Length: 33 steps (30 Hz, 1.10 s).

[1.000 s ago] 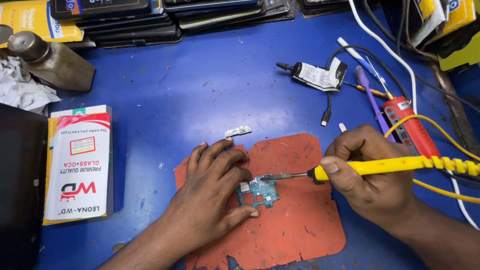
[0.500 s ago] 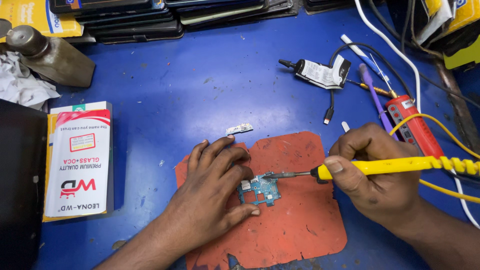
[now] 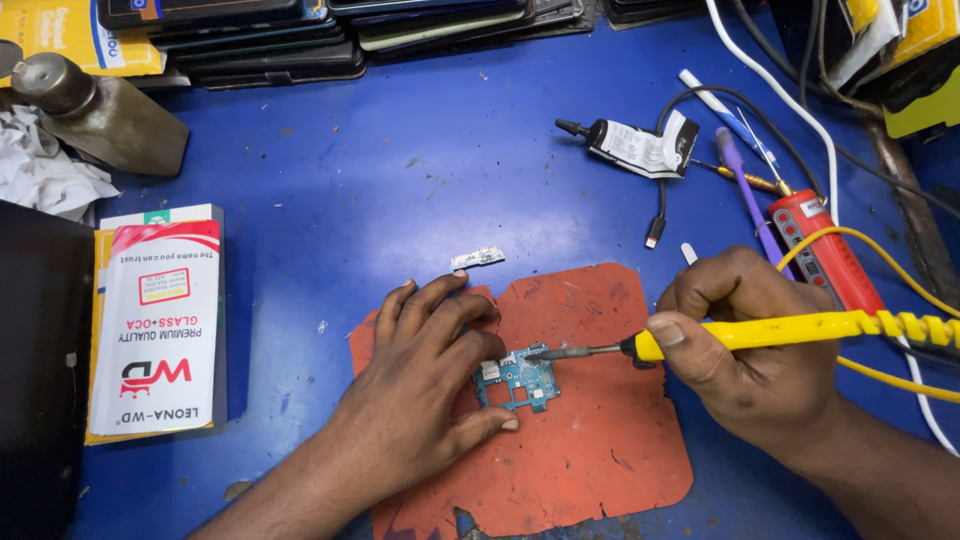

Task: The person holds a phone motherboard steady on a red mat with one hand while soldering points on the board with a yellow soldering iron, repositioning the board and working on different areas of it across the episode.

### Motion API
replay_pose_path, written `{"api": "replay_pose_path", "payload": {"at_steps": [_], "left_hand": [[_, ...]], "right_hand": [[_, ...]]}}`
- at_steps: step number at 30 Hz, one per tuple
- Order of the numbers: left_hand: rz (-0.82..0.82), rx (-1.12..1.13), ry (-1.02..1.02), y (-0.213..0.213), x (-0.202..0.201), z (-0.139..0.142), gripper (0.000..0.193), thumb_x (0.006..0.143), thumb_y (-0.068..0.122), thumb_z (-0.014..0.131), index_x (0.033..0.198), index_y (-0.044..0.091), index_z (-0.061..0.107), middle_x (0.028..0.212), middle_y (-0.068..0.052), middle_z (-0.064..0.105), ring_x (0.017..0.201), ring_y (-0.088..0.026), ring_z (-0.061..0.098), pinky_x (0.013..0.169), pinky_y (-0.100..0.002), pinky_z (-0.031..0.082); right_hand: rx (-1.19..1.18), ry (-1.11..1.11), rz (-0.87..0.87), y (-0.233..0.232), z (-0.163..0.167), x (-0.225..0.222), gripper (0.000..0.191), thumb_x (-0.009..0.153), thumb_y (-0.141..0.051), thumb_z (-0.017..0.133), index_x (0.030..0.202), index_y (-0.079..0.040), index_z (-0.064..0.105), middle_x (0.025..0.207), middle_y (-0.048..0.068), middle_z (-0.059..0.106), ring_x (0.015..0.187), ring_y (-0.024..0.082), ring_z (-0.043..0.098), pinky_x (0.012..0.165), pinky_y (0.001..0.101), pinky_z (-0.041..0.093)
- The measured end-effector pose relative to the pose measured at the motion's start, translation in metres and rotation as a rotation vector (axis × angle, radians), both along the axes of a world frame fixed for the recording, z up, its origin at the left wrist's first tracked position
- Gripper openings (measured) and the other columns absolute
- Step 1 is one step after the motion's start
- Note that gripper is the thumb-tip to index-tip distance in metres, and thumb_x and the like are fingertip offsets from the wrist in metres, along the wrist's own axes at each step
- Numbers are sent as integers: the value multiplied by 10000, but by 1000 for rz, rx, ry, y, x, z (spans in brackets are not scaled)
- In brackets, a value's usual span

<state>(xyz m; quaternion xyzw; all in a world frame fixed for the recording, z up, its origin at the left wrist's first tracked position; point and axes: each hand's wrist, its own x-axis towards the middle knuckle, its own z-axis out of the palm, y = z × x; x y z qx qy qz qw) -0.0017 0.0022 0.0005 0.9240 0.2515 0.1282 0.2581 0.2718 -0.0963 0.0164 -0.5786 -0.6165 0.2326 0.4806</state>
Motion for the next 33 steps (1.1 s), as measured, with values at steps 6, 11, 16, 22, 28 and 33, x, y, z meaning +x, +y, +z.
{"api": "replay_pose_path", "payload": {"at_steps": [6, 11, 16, 22, 28, 33], "left_hand": [[1, -8, 9, 0, 0, 0, 553, 715, 455, 864, 1076, 84, 670, 1331, -123, 521, 1427, -387, 320, 1145, -644, 204], [-1, -28, 18, 0, 2, 0, 542, 712, 452, 869, 1062, 86, 674, 1319, -130, 516, 1418, -392, 303, 1135, -660, 182], [1, -25, 9, 0, 1, 1, 544, 712, 447, 868, 1071, 88, 673, 1330, -125, 519, 1427, -390, 303, 1144, -655, 184], [2, -25, 5, 1, 1, 1, 543, 713, 436, 871, 1079, 88, 672, 1338, -127, 518, 1426, -394, 307, 1145, -652, 185], [0, -29, 5, 0, 0, 1, 539, 712, 436, 872, 1069, 86, 671, 1333, -130, 521, 1424, -393, 311, 1143, -650, 190], [-1, -34, 6, 0, 0, 1, 544, 709, 446, 872, 1062, 83, 673, 1330, -127, 522, 1432, -390, 305, 1144, -655, 184]], "right_hand": [[0, 5, 11, 0, 0, -1, 214, 985, -209, 684, 906, -69, 543, 738, 17, 687, 625, 43, 641, 547, 202, 522], [-7, -7, 15, 0, 0, 1, 217, 981, -219, 685, 901, -72, 547, 743, 26, 699, 629, 47, 652, 551, 206, 528], [-18, -19, 9, 0, 0, 1, 221, 972, -226, 689, 894, -73, 551, 732, 29, 710, 612, 48, 649, 543, 210, 527], [-22, 42, 49, 0, -1, 0, 232, 971, -235, 694, 898, -70, 548, 738, 28, 701, 626, 48, 663, 543, 206, 540], [-24, 25, 14, -1, 0, 1, 202, 975, -196, 687, 900, -63, 555, 739, 28, 694, 628, 54, 637, 557, 219, 529], [-25, 12, 0, -2, 0, 2, 197, 983, -186, 680, 899, -64, 550, 739, 24, 681, 618, 52, 614, 545, 217, 511]]}}
